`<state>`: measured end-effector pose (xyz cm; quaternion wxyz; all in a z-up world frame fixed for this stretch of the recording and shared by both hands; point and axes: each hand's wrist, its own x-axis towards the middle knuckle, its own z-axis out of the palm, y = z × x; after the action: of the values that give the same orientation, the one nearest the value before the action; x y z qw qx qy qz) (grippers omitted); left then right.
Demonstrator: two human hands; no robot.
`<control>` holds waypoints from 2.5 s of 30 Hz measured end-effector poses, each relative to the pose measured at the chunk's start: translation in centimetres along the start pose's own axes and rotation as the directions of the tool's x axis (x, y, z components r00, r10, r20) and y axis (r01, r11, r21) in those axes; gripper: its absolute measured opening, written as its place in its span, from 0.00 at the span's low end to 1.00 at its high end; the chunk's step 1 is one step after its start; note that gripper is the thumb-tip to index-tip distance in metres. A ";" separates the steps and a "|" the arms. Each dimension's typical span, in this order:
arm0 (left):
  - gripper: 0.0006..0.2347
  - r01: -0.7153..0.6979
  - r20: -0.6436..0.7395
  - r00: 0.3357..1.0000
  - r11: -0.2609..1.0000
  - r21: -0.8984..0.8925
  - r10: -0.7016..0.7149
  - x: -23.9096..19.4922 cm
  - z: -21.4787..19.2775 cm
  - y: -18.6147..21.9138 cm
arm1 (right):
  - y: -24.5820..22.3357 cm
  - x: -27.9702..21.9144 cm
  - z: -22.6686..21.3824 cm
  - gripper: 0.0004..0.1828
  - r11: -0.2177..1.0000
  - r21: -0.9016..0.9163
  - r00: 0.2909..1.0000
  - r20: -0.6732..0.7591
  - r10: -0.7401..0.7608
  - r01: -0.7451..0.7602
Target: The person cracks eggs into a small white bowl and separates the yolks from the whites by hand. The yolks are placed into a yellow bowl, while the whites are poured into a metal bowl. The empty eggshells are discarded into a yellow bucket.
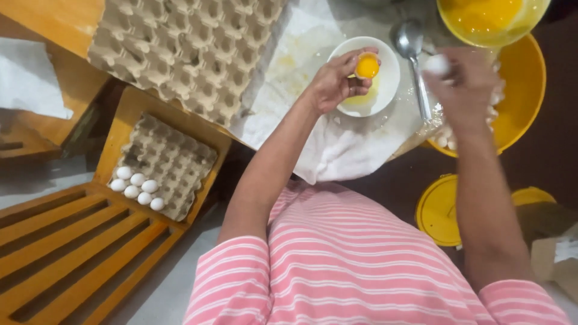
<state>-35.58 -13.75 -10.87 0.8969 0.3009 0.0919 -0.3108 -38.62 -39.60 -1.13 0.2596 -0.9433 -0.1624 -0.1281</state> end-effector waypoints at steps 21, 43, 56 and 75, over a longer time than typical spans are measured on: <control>0.23 0.115 -0.243 0.957 0.565 0.817 0.156 -2.3 7.5 4.2 | -0.2 2.6 12.1 0.29 -0.209 0.654 0.596 0.752 0.280 -0.727; 0.21 0.114 0.449 0.709 -0.717 0.688 0.544 -0.5 -2.1 -1.1 | -1.1 2.9 10.0 0.27 -0.318 0.690 0.581 0.721 0.377 -0.650; 0.14 0.102 0.462 0.746 -0.768 0.632 0.479 -0.7 -1.8 -0.6 | -0.2 2.2 10.3 0.26 -0.333 0.697 0.622 0.717 0.315 -0.635; 0.15 0.063 0.454 0.746 -0.731 0.679 0.486 0.2 -3.4 -0.6 | 1.9 2.5 11.9 0.31 -0.257 0.733 0.709 0.678 0.194 -0.630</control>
<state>-35.66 -12.21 -13.94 0.1188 0.9616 -0.1963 0.1508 -33.74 -34.23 -11.07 0.8443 -0.4481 0.1028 0.2753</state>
